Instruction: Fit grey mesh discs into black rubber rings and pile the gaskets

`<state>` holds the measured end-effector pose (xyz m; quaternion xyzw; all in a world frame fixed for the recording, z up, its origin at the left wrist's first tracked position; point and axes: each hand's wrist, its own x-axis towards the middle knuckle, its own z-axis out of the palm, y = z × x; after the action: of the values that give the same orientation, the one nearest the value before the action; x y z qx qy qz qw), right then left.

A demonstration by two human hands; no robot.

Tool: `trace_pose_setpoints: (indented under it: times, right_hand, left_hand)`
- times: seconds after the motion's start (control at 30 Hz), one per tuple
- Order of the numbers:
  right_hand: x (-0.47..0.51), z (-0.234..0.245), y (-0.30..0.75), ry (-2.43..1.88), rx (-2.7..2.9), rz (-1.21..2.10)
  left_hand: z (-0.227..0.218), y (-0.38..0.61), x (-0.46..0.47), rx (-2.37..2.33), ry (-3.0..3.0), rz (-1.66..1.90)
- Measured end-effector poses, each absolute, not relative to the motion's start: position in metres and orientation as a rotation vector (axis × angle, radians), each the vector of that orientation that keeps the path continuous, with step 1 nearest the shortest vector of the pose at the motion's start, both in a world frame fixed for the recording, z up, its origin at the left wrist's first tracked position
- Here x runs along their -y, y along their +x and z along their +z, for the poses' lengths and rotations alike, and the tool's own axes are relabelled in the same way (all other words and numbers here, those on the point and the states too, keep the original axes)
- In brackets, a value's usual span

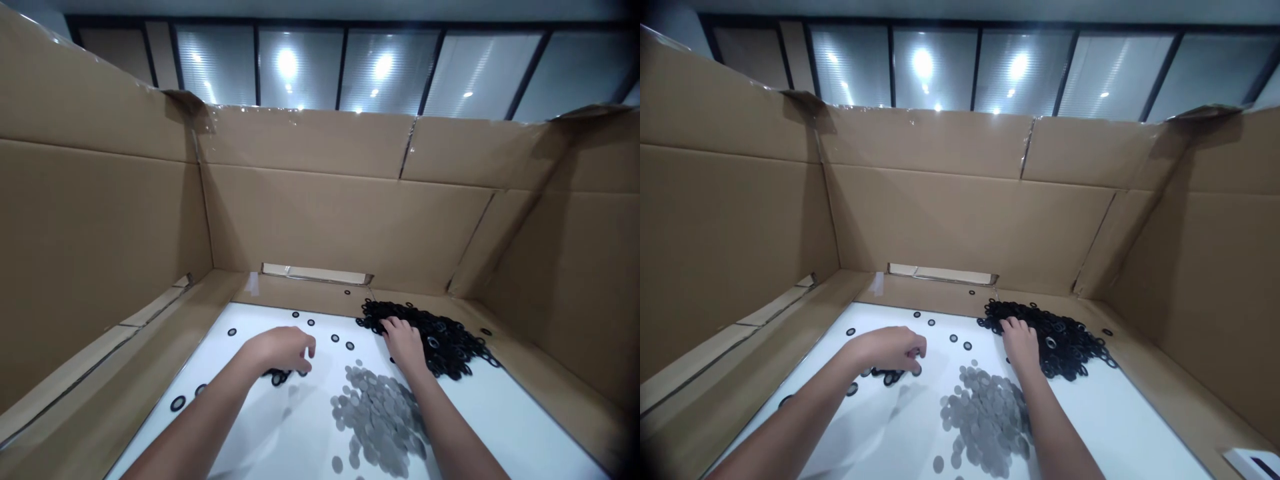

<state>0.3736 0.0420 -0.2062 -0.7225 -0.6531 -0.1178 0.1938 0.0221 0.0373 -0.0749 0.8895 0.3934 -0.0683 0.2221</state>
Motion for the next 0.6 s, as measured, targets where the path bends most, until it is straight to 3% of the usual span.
trace_pose_setpoints:
  times: [0.23, 0.6]
  right_hand:
    - [-0.030, -0.190, 0.372, -1.925, 1.751, -0.231]
    - [0.052, -0.136, 0.271, -1.374, 1.803, 0.417]
  left_hand:
    - [-0.087, 0.042, -0.025, -0.934, 2.453, -0.301]
    - [-0.077, 0.062, -0.005, -0.780, 2.562, 0.183]
